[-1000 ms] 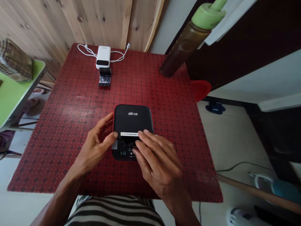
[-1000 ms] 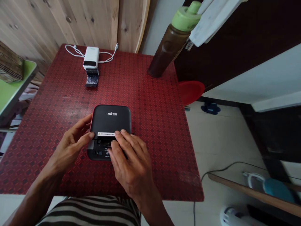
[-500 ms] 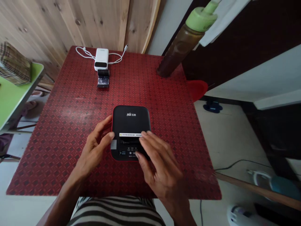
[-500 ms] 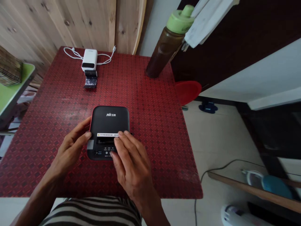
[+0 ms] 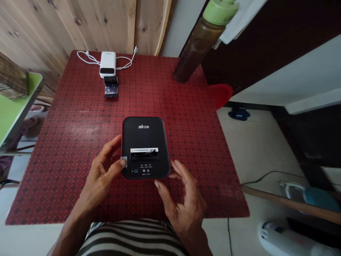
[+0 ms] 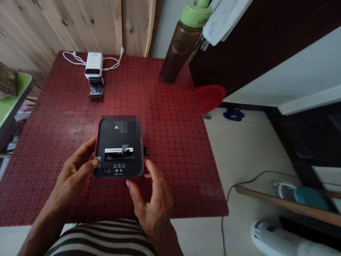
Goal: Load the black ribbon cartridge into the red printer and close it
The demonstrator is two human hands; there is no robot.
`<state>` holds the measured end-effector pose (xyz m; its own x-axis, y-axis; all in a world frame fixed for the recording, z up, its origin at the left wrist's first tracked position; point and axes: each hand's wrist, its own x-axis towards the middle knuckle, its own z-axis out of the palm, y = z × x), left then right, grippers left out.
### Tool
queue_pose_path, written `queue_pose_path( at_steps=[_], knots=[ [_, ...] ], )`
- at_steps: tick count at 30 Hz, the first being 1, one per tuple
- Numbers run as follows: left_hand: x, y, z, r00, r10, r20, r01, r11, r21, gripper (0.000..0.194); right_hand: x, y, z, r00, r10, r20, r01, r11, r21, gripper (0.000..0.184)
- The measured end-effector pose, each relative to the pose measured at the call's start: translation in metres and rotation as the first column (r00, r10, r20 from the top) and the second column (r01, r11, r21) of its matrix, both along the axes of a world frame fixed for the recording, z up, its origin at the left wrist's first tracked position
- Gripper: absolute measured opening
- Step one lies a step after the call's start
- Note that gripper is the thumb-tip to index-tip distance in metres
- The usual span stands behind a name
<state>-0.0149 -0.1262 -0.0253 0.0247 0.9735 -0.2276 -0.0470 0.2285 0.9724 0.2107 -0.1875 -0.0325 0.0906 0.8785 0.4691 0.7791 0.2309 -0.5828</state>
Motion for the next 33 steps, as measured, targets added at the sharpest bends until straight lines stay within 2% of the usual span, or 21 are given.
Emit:
queue_pose_path(
  at_steps=[10,17,20,22,26,29,31,33],
  knots=[
    [0.009,-0.005,0.006,0.995,0.048,0.091,-0.045,0.998,-0.035,0.057,-0.001,-0.001,-0.008,0.997,-0.036,-0.074,0.038,0.999,0.022,0.058],
    [0.016,-0.003,0.011,0.994,0.078,0.079,-0.073,0.995,-0.068,0.059,-0.002,0.001,-0.009,0.995,-0.013,-0.102,0.017,0.999,0.040,0.063],
    [0.014,-0.003,0.009,0.996,0.069,0.059,-0.065,0.996,-0.069,0.060,0.003,0.001,-0.005,0.998,0.004,-0.068,-0.001,0.999,0.034,0.059],
    [0.010,-0.003,0.007,0.996,0.063,0.066,-0.058,0.995,-0.077,0.060,0.012,0.006,0.004,0.999,0.050,-0.021,-0.049,0.998,0.024,0.052],
    [0.001,-0.001,0.003,0.997,-0.005,0.074,0.009,0.999,-0.050,0.063,0.029,0.033,0.031,0.981,0.156,0.116,-0.163,0.985,0.055,0.029],
    [-0.005,0.002,-0.002,0.997,-0.027,0.067,0.029,0.999,-0.027,0.062,0.027,0.068,0.048,0.939,0.283,0.197,-0.301,0.952,0.064,0.030],
    [-0.006,0.004,-0.010,0.997,0.014,0.069,-0.013,1.000,-0.021,0.061,0.016,0.093,0.054,0.879,0.406,0.251,-0.414,0.910,-0.021,0.026],
    [-0.008,0.004,-0.020,0.994,0.069,0.081,-0.067,0.997,-0.030,0.060,0.001,0.116,0.057,0.797,0.522,0.304,-0.472,0.852,-0.226,0.021]
  ],
)
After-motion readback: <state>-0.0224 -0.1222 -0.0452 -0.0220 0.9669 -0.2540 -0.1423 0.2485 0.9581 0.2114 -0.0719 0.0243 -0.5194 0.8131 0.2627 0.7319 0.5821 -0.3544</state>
